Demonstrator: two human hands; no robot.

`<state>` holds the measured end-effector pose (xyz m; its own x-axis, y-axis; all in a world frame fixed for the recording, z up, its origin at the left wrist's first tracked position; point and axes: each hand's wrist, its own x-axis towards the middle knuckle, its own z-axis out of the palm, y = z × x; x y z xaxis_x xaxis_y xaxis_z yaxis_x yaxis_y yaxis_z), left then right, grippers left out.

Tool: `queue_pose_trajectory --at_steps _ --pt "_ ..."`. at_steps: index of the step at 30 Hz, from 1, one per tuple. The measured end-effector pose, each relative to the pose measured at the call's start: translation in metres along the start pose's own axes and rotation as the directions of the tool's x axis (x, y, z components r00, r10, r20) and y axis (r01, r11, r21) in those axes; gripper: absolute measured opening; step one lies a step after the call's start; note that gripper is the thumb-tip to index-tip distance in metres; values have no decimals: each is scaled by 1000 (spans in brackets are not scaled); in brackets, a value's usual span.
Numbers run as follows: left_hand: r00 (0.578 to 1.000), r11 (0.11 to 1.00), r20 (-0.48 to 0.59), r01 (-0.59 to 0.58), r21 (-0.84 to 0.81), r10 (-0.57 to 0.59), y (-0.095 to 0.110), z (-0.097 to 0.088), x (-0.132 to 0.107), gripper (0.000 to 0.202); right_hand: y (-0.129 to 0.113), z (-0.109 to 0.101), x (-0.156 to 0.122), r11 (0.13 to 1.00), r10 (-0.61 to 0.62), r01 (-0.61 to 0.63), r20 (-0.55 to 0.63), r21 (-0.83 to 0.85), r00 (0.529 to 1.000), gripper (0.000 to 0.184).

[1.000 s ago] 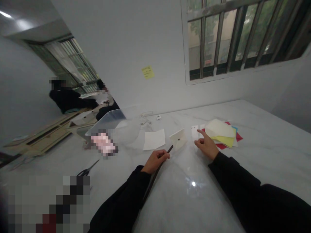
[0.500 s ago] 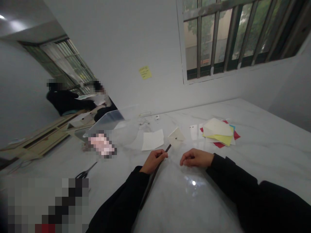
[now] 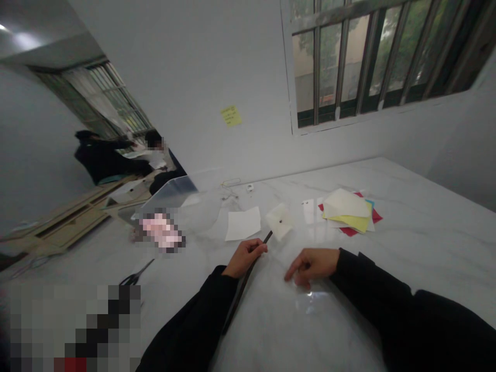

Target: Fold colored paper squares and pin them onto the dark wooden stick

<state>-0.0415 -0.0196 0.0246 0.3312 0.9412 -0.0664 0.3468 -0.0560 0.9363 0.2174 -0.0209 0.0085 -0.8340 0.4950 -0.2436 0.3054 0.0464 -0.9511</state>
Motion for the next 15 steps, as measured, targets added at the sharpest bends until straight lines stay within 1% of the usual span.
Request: queue_pose_trajectory --at_steps 1,2,3,4,6,7,8,9,10,11,13,14,15 --pt "1000 1000 1 2 2 -2 0 0 0 35 -3 5 -1 1000 9 -10 155 5 988 44" --pt "1000 1000 0 2 4 -2 1 0 0 35 -5 9 -2 1000 7 -10 225 13 974 42" --pt "1000 1000 0 -1 6 1 1 0 0 35 -7 11 -2 1000 -2 -2 219 16 976 42" --pt "1000 1000 -1 -3 7 3 2 0 0 35 -7 11 -1 1000 -14 12 170 13 985 41" --pt "1000 1000 -4 -3 5 3 3 1 0 35 -4 5 1 999 -45 45 -5 0 999 38" --pt "1000 1000 -5 1 3 -1 3 1 0 35 -1 0 2 998 -62 62 -114 -8 992 36" --pt "1000 1000 -6 6 2 -6 3 1 0 36 2 -6 3 997 -74 73 -232 -15 970 35" --pt "1000 1000 -6 11 2 -11 4 1 0 36 6 -13 4 997 -76 74 -348 -19 934 35" --pt "1000 1000 -6 13 3 -13 4 0 0 36 10 -20 3 997 -69 68 -456 -18 887 35" --pt "1000 1000 -3 13 4 -13 4 0 0 36 14 -26 3 998 -56 60 -553 -10 831 36" --pt "1000 1000 0 6 10 -6 4 0 0 36 20 -35 2 998 -27 60 -710 22 703 41" --pt "1000 1000 1 4 13 -4 4 0 0 36 22 -37 2 997 -18 70 -772 35 636 46" --pt "1000 1000 2 5 15 -5 4 0 0 36 24 -37 3 996 -16 82 -816 39 578 50"
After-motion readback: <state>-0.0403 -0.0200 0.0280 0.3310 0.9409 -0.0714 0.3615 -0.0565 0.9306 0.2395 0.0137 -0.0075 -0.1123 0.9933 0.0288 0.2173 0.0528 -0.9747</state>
